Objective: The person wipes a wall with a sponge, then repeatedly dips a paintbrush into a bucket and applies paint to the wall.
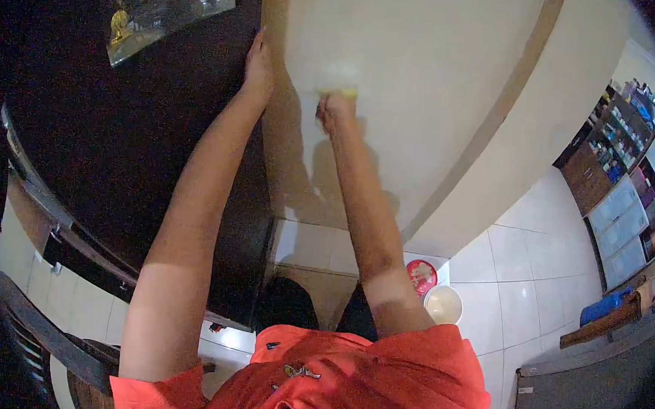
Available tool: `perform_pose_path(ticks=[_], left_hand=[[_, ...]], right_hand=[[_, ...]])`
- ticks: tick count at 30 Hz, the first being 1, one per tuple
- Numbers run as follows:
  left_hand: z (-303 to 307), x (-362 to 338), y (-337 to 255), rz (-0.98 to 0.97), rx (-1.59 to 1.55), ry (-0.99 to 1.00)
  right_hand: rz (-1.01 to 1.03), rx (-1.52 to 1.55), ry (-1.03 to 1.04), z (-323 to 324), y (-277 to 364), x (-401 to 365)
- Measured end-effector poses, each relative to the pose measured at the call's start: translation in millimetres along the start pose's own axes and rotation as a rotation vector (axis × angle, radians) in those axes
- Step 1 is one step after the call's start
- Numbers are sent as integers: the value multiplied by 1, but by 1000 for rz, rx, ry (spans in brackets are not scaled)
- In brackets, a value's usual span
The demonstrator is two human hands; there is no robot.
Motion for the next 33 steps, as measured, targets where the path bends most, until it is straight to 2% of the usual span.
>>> perform_pose_path(ticks=[1, 2, 3, 5, 6, 9, 11, 12, 14, 17, 18, 20, 22, 24, 26, 28, 31, 33], left_hand=[[12, -9, 5, -51, 45, 83], [22, -14, 8, -103, 90, 165], [29, -16, 10, -106, 88, 171], [35, -17, 11, -94, 34, 274], [31, -15, 11, -92, 33, 275], [9, -3, 5, -98, 33, 201], [2, -2, 5, -96, 257, 173], [-1, -2, 2, -101, 256, 179], [15, -6, 6, -94, 7, 192], [30, -21, 9, -56, 193, 107], [-16, 13, -8, -57, 195, 112], [-126, 68, -18, 124, 243, -59], [-85, 37, -10, 74, 202, -20], [-37, 6, -6, -4, 118, 43], [12, -14, 8, -71, 37, 99], [17, -18, 8, -87, 48, 74], [19, -15, 10, -86, 63, 78], [10, -11, 7, -87, 62, 118]], right_hand=[[59, -29, 4, -6, 36, 12], [119, -57, 8, -19, 54, -11], [136, 85, -19, -23, 73, 3], [231, -114, -73, -35, 145, -5], [287, -158, -99, -38, 170, 3], [291, -258, -70, -41, 199, 34], [293, -355, -42, -41, 203, 44], [286, -355, -41, -41, 191, 45], [212, -288, -52, -42, 144, 46], [231, -405, -155, -27, 53, 27], [213, -417, -157, -21, 20, 22], [135, -432, -244, -18, -43, 1], [-27, -668, -395, -11, -125, -3], [1, -535, -339, -18, -151, -41], [45, -647, -370, -18, -216, -53], [78, -716, -360, -17, -251, -77], [119, -794, -390, -24, -261, -110], [-96, -817, -406, -26, -273, -122]])
Point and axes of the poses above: each hand's wrist, its own x-axis towards the middle knuckle, its own z-axis out of the back of the hand, y = z × x, the point moved 2 cm from there along x, towards the middle knuckle, and after that the axes turned 13 degrees about -x, right-handed, at the moved point
